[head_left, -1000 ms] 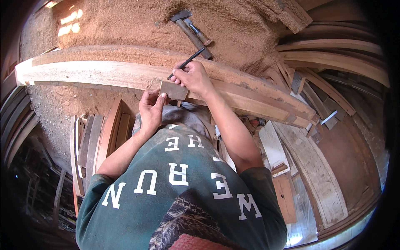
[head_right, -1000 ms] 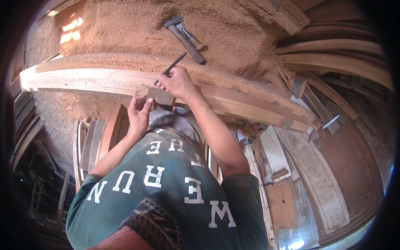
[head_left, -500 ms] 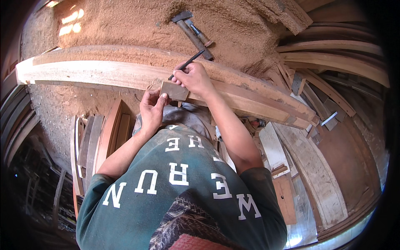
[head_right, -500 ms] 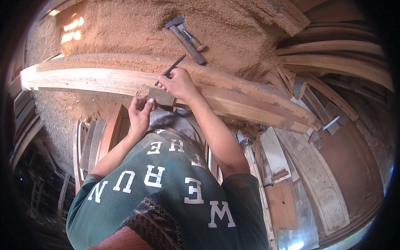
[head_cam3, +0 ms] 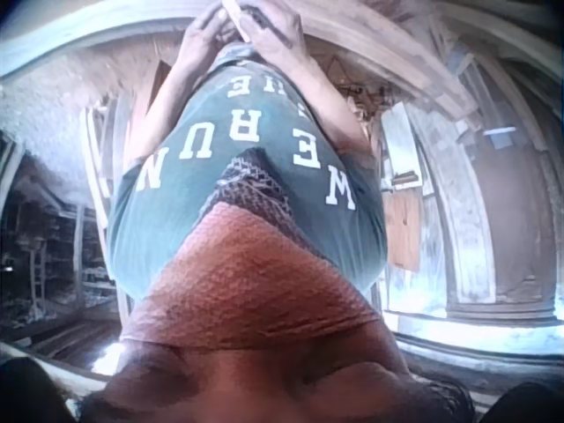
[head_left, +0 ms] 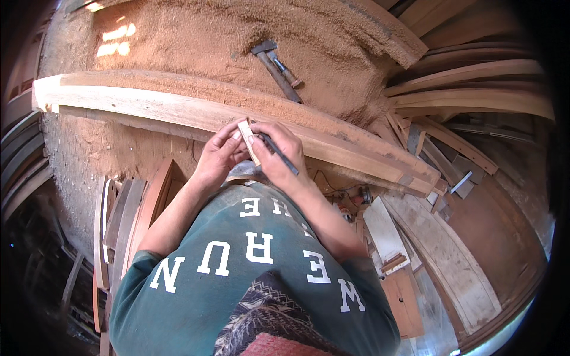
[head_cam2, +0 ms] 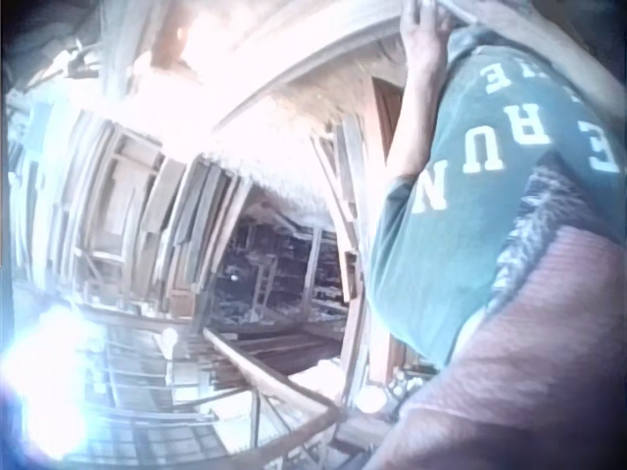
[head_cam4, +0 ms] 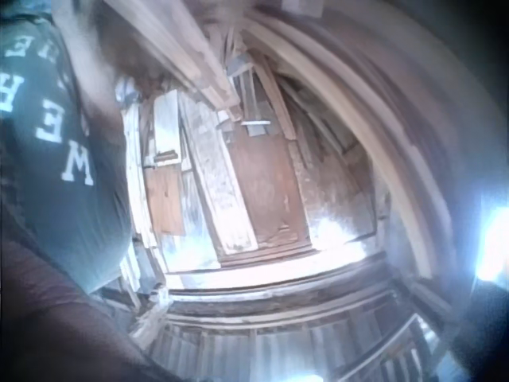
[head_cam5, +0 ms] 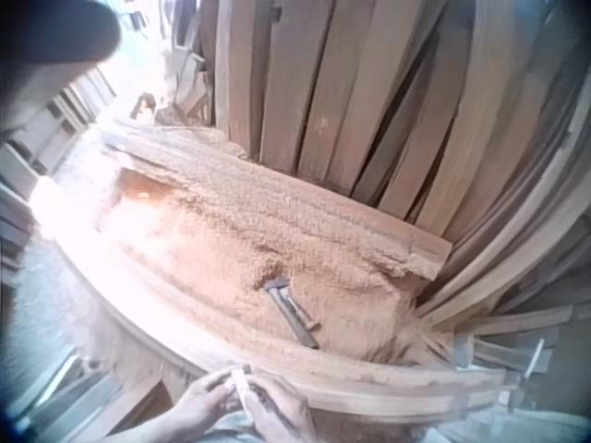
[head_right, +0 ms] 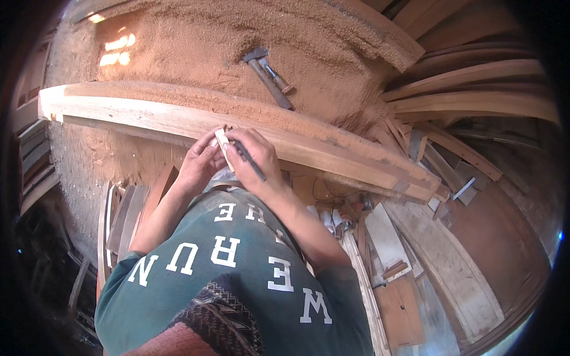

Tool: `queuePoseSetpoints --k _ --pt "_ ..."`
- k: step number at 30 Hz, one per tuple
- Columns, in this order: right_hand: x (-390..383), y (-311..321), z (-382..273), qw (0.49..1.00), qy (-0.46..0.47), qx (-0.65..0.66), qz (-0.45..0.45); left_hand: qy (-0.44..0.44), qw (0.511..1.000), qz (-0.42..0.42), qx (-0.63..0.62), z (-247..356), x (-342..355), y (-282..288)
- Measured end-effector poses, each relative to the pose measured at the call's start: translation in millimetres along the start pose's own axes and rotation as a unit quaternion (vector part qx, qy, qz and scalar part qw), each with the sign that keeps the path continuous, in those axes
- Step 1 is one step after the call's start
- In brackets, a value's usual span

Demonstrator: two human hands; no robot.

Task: The person marks a small wood block with a pencil, uses a hand saw to cut a wooden beam, and shapes the wood block using a small axe and a chisel on a workbench.

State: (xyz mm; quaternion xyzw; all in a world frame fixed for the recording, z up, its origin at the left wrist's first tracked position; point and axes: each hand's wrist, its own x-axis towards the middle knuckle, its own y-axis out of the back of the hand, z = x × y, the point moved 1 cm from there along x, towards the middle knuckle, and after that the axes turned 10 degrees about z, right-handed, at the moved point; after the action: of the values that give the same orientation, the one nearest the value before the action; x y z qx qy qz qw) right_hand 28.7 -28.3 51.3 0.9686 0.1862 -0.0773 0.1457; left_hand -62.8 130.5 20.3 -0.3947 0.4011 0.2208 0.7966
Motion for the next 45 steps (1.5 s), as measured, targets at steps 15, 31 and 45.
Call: queuePoseSetpoints --k 15,31,45 --pt "-27 50 -97 0.972 0.113 0.191 -0.077 -0.097 0.9 -0.23 0.357 91 -99 -34" --pt "-70 47 -130 0.976 0.046 0.21 0.029 -0.207 0.88 -0.119 0.41 102 -128 -37" --pt "-74 32 -127 0.985 0.072 0.144 0.062 -0.218 0.875 -0.12 0.415 109 -130 -33"
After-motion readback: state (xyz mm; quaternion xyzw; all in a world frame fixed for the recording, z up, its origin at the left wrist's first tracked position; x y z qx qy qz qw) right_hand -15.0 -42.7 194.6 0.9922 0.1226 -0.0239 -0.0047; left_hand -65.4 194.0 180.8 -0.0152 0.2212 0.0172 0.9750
